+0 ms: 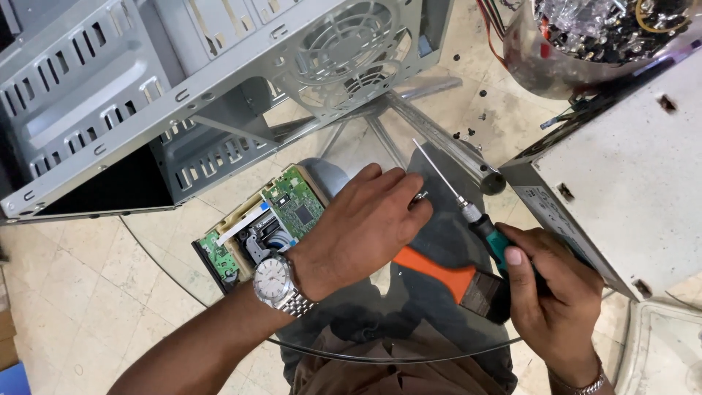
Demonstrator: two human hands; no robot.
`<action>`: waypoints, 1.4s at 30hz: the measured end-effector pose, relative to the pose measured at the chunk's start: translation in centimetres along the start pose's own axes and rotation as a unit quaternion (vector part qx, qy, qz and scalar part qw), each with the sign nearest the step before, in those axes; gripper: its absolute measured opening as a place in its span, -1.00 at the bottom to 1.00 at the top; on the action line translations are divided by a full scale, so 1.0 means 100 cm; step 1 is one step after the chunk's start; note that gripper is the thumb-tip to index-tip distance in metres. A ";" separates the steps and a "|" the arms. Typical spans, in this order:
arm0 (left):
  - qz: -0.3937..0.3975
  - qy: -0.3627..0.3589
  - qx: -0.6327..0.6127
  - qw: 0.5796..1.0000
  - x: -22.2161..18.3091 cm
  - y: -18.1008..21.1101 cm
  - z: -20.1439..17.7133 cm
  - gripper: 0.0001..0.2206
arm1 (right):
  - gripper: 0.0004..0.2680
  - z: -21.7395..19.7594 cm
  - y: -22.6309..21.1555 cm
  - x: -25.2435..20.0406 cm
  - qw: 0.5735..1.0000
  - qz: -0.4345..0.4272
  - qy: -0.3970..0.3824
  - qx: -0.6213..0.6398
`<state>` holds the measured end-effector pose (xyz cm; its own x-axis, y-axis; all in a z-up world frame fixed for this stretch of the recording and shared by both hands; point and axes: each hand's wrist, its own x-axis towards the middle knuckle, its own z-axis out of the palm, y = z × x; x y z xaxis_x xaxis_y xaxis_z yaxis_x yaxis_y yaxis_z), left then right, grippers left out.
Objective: Disassembling and repairing an optical drive by manipulating the PCB, ribbon cables, and using a screwdriver.
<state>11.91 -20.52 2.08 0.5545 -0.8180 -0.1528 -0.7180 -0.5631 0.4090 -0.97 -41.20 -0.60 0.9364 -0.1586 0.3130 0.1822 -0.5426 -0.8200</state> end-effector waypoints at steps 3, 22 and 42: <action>0.065 0.072 0.112 0.989 -0.005 0.004 0.000 -0.79 | -0.82 -0.001 -0.001 -0.001 1.000 0.012 -0.006 -0.006; -0.064 0.366 -0.345 0.862 -0.144 0.051 -0.020 -0.87 | -0.78 0.006 -0.007 -0.033 0.988 0.073 0.116 0.071; -0.036 0.418 -0.581 0.698 -0.215 0.046 0.030 -0.88 | -0.71 -0.060 0.046 -0.093 0.501 0.287 -0.112 0.808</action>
<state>-4.54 -5.87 4.58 0.9716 -0.1657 0.1692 -0.1196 0.2737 0.9544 -10.63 -47.19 -4.41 0.9507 0.2899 -0.1101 -0.3020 0.9461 -0.1173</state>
